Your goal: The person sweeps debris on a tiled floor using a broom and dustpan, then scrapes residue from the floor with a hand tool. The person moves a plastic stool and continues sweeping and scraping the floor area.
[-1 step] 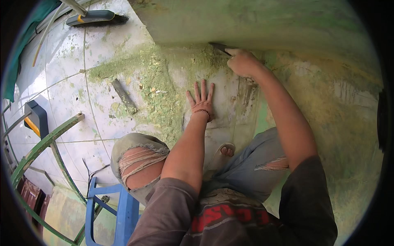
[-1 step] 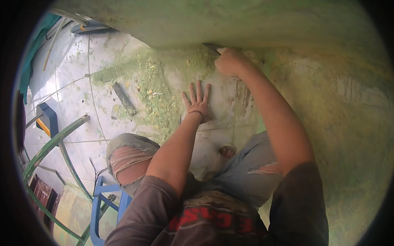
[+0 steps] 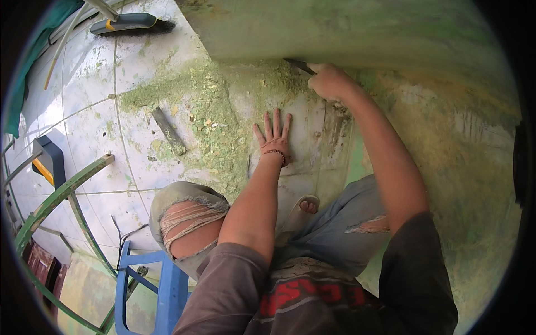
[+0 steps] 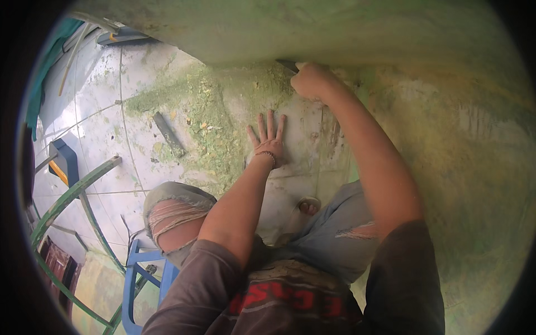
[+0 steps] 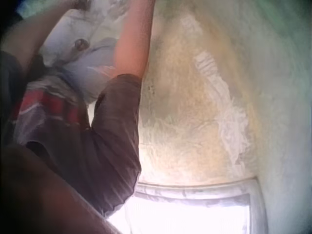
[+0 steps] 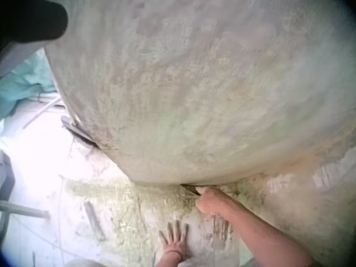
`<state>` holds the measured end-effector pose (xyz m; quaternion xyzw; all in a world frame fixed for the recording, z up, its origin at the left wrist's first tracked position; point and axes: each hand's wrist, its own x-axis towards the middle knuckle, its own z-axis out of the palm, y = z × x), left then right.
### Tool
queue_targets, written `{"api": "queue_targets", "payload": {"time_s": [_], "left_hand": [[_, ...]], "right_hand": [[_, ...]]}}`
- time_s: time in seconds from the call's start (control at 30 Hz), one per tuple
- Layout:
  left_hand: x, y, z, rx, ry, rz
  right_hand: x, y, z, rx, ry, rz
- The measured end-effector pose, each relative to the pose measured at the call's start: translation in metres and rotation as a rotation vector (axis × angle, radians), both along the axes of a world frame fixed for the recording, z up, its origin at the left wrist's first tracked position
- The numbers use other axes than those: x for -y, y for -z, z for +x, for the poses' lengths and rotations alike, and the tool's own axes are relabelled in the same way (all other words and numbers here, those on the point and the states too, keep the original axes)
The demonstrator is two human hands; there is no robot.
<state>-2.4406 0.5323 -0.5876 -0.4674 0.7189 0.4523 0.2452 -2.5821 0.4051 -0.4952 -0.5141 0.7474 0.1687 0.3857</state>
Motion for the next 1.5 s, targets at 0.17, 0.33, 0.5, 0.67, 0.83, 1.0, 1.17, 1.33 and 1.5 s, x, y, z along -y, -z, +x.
{"api": "queue_targets", "payload": {"time_s": [0.17,0.33,0.5,0.67,0.83,1.0,1.17,1.33,1.5], "left_hand": [[-0.004,0.007,-0.009,0.002,0.033,-0.044],[0.000,0.007,-0.006,0.001,0.027,-0.033],[0.001,0.005,-0.002,0.015,0.011,0.003],[0.003,0.002,-0.010,0.022,0.063,-0.022],[-0.004,0.015,-0.005,0.080,0.070,-0.061],[0.003,0.007,-0.008,0.013,0.072,-0.011],[-0.001,0.012,-0.003,0.084,0.096,-0.038],[-0.002,0.014,-0.010,0.099,0.093,-0.034],[-0.019,0.040,-0.008,0.006,0.006,-0.202]], "right_hand": [[-0.033,0.037,0.006,-0.131,-0.204,0.022],[-0.005,0.019,-0.007,-0.008,-0.274,0.014],[-0.006,-0.004,0.019,0.076,0.002,0.140],[-0.002,0.028,0.017,-0.018,-0.056,-0.048],[0.003,0.004,0.035,0.152,-0.054,0.289],[0.010,0.006,0.043,-0.019,0.023,0.236],[0.010,0.002,0.051,0.079,-0.062,0.230],[0.000,0.026,0.059,0.003,-0.049,0.130],[0.021,-0.026,0.060,0.104,-0.025,0.317]]}}
